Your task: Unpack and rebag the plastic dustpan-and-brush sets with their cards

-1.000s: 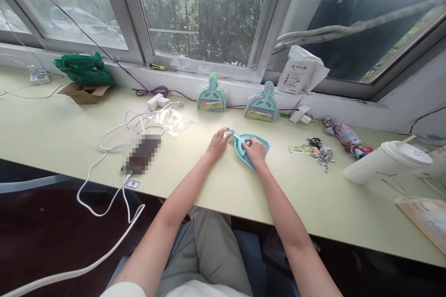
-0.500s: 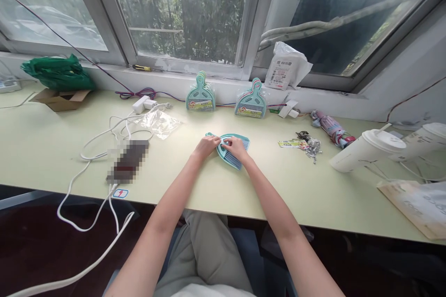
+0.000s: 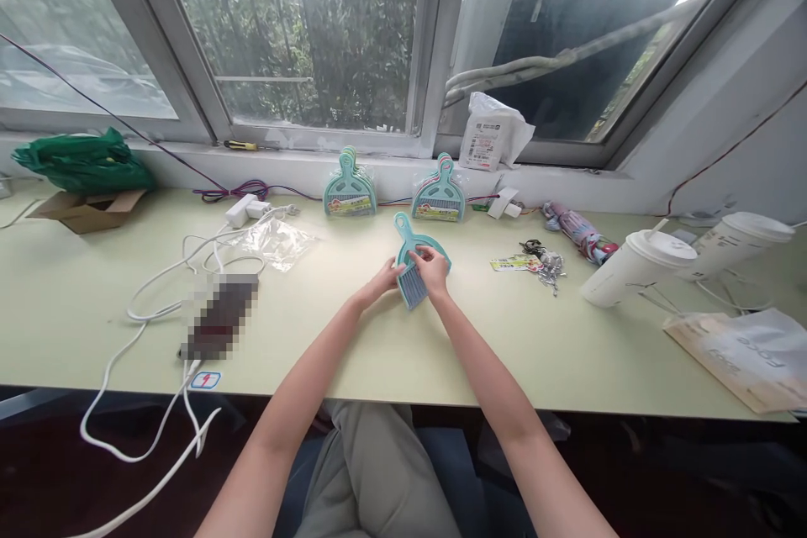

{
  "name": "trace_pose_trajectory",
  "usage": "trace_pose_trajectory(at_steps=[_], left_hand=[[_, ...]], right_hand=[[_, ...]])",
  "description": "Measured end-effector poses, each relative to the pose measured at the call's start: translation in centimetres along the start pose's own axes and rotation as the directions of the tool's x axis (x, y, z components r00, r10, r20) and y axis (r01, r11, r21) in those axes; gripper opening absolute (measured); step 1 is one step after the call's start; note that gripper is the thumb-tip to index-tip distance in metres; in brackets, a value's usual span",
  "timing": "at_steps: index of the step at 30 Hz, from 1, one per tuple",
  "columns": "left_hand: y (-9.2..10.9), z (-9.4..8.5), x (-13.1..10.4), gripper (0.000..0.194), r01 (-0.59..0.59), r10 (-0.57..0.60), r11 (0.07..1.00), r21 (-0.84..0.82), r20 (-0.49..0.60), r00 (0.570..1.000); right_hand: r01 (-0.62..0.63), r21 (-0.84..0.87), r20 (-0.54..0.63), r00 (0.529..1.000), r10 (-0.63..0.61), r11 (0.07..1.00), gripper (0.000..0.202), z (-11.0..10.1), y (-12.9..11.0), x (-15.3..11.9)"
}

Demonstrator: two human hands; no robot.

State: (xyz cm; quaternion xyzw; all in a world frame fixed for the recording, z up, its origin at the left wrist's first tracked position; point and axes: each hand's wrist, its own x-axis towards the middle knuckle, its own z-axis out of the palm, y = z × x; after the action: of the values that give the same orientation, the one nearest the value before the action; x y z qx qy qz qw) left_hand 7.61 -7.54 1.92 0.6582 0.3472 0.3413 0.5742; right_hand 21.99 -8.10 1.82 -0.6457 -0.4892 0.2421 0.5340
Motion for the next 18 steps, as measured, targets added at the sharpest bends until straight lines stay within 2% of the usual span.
trace_pose_trajectory(at_steps=[1,2,3,5,7,9,10,12,13,15,18], left_hand=[[-0.1,0.1,0.0,0.056,0.031,-0.026,0.997,-0.07,0.068,0.997],[-0.3,0.0,0.0,0.06,0.051,-0.043,0.992,-0.114,0.069,0.997],[-0.5,-0.2,0.1,0.061,0.066,-0.063,0.988,-0.143,0.02,0.998],[-0.9,-1.3,0.4,0.055,0.103,-0.131,0.977,-0.186,-0.144,0.981],[-1.3,-2.9,0.8,0.049,0.128,-0.188,0.966,-0.225,-0.273,0.944],[-1.5,-4.5,1.0,0.047,0.14,-0.219,0.96,-0.243,-0.341,0.914],[-1.7,-5.2,1.1,0.046,0.143,-0.228,0.959,-0.243,-0.367,0.902],[-1.9,-6.2,1.1,0.046,0.137,-0.227,0.962,-0.238,-0.409,0.884],[-2.0,-6.5,1.1,0.047,0.127,-0.223,0.962,-0.243,-0.425,0.877],[-2.3,-6.9,1.1,0.047,0.101,-0.221,0.955,-0.278,-0.442,0.869],[-2.6,-7.2,1.1,0.046,0.065,-0.228,0.937,-0.342,-0.462,0.857]], right_hand=[[0.02,0.006,0.035,0.999,-0.02,1.0,0.039,-0.1,0.0,0.0],[0.049,-0.022,0.048,0.998,-0.048,0.999,0.037,-0.5,0.1,0.1],[0.081,-0.087,0.021,0.997,-0.079,0.993,0.035,-1.1,0.4,0.3],[0.085,-0.313,-0.145,0.98,-0.136,0.946,0.032,-3.2,1.6,1.0],[-0.045,-0.542,-0.337,0.926,-0.168,0.839,0.036,-6.1,3.6,1.9],[-0.23,-0.637,-0.415,0.907,-0.076,0.735,0.047,-8.8,5.8,2.8],[-0.293,-0.648,-0.417,0.909,-0.005,0.703,0.047,-9.8,6.7,3.1],[-0.278,-0.658,-0.333,0.941,0.06,0.7,0.038,-10.4,7.7,3.5],[-0.216,-0.658,-0.255,0.965,0.057,0.721,0.033,-10.1,7.7,3.6],[-0.012,-0.644,-0.051,0.998,-0.027,0.765,0.029,-8.6,7.3,3.5],[0.248,-0.574,0.179,0.968,-0.176,0.781,0.023,-5.9,6.2,3.0]])
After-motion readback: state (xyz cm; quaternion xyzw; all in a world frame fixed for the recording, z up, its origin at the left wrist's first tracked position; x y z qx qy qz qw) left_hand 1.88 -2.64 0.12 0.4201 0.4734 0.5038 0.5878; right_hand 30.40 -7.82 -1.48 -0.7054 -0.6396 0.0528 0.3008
